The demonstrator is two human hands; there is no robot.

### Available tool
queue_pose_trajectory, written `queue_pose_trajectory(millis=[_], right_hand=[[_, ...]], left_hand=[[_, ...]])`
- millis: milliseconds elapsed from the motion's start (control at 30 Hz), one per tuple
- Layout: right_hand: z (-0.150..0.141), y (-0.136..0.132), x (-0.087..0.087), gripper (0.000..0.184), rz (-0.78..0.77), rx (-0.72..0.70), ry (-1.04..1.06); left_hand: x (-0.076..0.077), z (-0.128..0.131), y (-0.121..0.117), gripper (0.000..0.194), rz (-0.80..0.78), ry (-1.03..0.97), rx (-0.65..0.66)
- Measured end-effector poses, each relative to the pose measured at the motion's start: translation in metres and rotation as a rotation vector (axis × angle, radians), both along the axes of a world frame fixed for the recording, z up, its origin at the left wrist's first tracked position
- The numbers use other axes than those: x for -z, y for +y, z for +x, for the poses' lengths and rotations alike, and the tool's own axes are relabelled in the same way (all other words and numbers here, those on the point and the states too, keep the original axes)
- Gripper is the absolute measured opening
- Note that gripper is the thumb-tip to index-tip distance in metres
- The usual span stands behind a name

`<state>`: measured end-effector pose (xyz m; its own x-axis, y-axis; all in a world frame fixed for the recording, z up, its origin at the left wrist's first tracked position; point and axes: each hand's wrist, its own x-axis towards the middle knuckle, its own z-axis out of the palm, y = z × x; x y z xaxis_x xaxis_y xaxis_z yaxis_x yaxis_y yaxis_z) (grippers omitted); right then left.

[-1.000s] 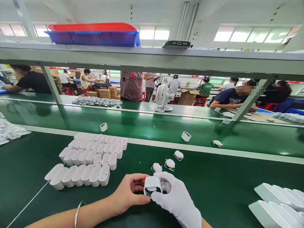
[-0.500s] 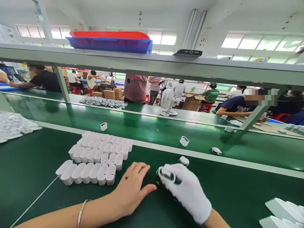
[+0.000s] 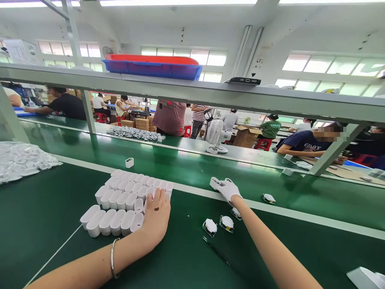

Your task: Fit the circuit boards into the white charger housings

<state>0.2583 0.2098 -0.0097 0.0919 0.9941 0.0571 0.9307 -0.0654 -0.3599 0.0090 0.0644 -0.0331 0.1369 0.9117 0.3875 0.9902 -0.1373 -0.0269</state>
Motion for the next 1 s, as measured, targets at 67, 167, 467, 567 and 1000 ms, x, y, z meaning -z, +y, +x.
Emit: queue_pose_trajectory(millis=[67, 167, 467, 567, 1000], right_hand=[[0.007, -0.009, 0.0, 0.03, 0.01, -0.029, -0.007], [0.025, -0.032, 0.001, 0.04, 0.009, -0.058, -0.023], [0.065, -0.102, 0.033, 0.055, -0.027, -0.061, 0.043], [0.074, -0.11, 0.034, 0.071, -0.036, -0.089, 0.112], [0.037, -0.146, 0.011, 0.027, 0.253, -0.164, 0.211]], left_hand=[[0.001, 0.007, -0.009, 0.039, -0.018, -0.02, 0.063], [0.006, 0.02, -0.028, 0.024, -0.049, -0.067, 0.184], [0.032, 0.028, -0.038, 0.037, -0.458, -0.802, 0.418], [0.034, 0.029, -0.034, 0.052, -0.575, -0.963, 0.342], [0.033, 0.027, -0.03, 0.052, -0.523, -1.009, 0.419]])
